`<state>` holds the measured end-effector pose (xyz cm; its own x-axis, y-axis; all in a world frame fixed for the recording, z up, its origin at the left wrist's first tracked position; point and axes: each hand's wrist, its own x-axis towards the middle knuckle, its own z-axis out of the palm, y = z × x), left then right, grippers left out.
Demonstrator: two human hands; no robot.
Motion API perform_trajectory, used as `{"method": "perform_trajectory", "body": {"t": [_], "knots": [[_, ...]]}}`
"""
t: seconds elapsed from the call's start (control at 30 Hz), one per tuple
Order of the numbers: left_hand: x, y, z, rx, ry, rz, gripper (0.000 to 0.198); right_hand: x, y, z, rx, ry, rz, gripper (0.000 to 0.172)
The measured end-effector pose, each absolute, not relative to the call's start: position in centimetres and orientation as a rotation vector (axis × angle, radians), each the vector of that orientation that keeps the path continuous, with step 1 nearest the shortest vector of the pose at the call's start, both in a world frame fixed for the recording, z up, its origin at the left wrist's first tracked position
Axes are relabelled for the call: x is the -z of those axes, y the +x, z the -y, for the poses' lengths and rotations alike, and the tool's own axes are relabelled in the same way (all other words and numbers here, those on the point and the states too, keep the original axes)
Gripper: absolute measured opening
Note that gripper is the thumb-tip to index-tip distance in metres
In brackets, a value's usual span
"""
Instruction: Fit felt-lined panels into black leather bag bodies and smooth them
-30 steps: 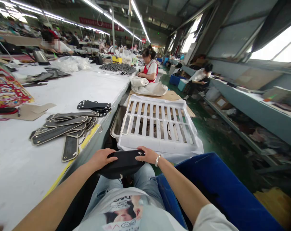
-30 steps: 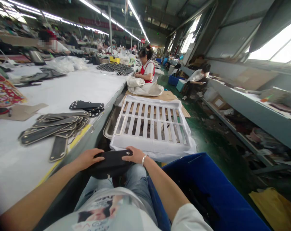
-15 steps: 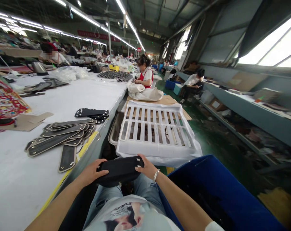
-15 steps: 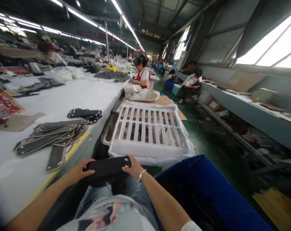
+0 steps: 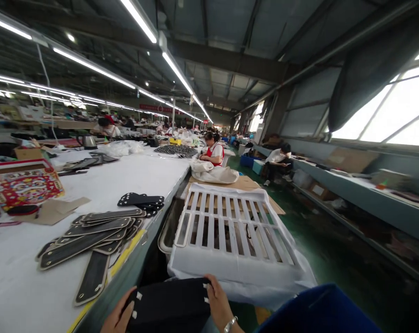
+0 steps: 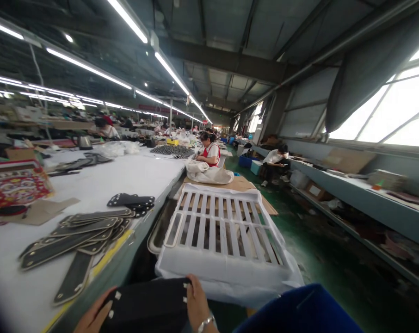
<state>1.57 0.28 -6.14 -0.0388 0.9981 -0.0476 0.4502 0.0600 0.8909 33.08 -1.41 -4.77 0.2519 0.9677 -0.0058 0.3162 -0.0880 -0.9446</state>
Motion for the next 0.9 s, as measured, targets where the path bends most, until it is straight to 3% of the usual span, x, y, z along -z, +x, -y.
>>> {"method": "perform_trajectory", "body": {"t": [0.27,0.37,0.53,0.67,0.8,0.9], "knots": [[3.6,2.0,0.1,-0.888,1.395,-1.563,0.054,1.3,34.4,1.8,-1.07,-1.578,1.426,0.042],[3.3,2.2,0.1,-0.844,1.487,-1.563,0.063,0.4,34.2,1.7,-0.966,-1.669,1.579,0.047],[3.7,3.0,0.0,-0.836,1.555,-1.643,0.061,-0.1,32.8,0.9,-0.824,-1.848,1.635,0.025],[3.0,3.6,0.5,-0.853,1.573,-1.699,0.056,0.0,32.2,0.2,-0.85,-1.931,1.604,0.018],[2.5,3.3,0.5,-0.754,1.581,-1.718,0.06,0.4,32.6,0.1,-0.854,-1.97,1.579,0.024],[2.6,2.3,0.4,-0.632,1.538,-1.721,0.082,0.2,33.2,0.8,-0.872,-1.946,1.588,0.033]]}}
